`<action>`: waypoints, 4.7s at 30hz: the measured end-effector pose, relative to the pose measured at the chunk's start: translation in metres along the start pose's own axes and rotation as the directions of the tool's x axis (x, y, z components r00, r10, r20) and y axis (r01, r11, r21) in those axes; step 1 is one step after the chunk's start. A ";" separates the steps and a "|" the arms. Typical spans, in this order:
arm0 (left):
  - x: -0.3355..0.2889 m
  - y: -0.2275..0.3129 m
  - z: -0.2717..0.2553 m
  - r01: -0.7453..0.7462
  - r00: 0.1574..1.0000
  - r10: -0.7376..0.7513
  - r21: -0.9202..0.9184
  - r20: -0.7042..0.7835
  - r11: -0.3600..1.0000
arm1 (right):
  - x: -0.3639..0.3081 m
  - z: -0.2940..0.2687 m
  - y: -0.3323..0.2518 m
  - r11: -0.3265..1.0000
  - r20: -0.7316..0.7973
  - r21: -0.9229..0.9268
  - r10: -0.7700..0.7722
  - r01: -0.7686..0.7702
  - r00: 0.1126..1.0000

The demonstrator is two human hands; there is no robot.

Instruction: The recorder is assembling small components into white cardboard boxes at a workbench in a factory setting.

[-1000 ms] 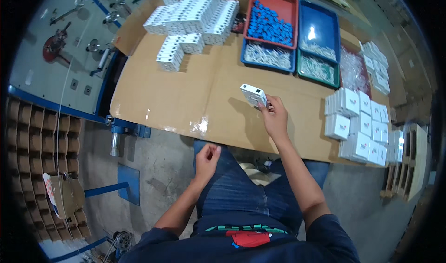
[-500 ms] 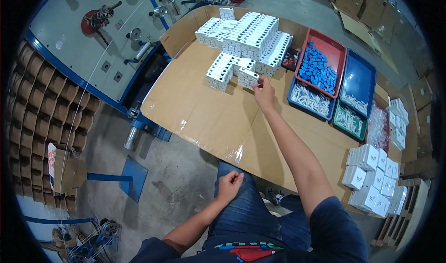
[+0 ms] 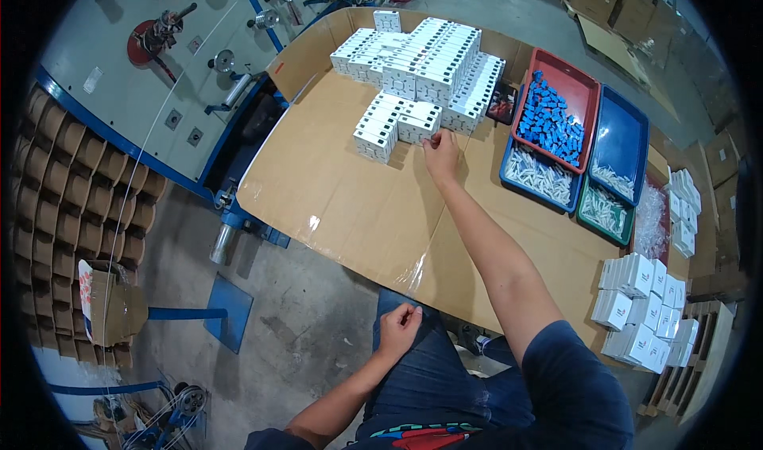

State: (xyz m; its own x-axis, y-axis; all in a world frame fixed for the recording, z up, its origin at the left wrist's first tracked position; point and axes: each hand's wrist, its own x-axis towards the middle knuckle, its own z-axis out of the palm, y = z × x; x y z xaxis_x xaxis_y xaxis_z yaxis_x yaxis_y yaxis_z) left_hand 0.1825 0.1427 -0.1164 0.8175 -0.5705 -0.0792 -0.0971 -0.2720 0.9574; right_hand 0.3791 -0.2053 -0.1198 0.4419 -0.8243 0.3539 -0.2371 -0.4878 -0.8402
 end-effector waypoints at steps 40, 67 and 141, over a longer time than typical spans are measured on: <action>-0.018 0.023 0.031 -0.264 0.894 0.176 0.167 0.412 0.950 | -0.288 -0.507 0.043 0.679 -0.456 -0.680 -0.098 -0.275 0.884; -0.052 0.184 0.164 0.875 0.260 -0.141 -0.171 0.955 0.454 | -0.344 -0.458 -0.046 0.977 -0.274 -0.128 -0.199 0.169 0.941; -0.071 0.136 0.149 0.213 0.725 0.186 -0.473 0.663 0.855 | -0.317 -0.430 -0.068 0.830 0.289 0.477 0.162 -0.289 0.943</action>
State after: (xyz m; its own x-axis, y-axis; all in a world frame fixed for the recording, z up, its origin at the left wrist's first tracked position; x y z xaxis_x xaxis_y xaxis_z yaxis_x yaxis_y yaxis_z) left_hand 0.0263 0.0307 -0.0221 0.1978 -0.9782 -0.0632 0.3598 0.0124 0.9329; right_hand -0.1172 -0.0344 0.0023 0.6286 -0.7737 0.0787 0.0881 -0.0297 -0.9957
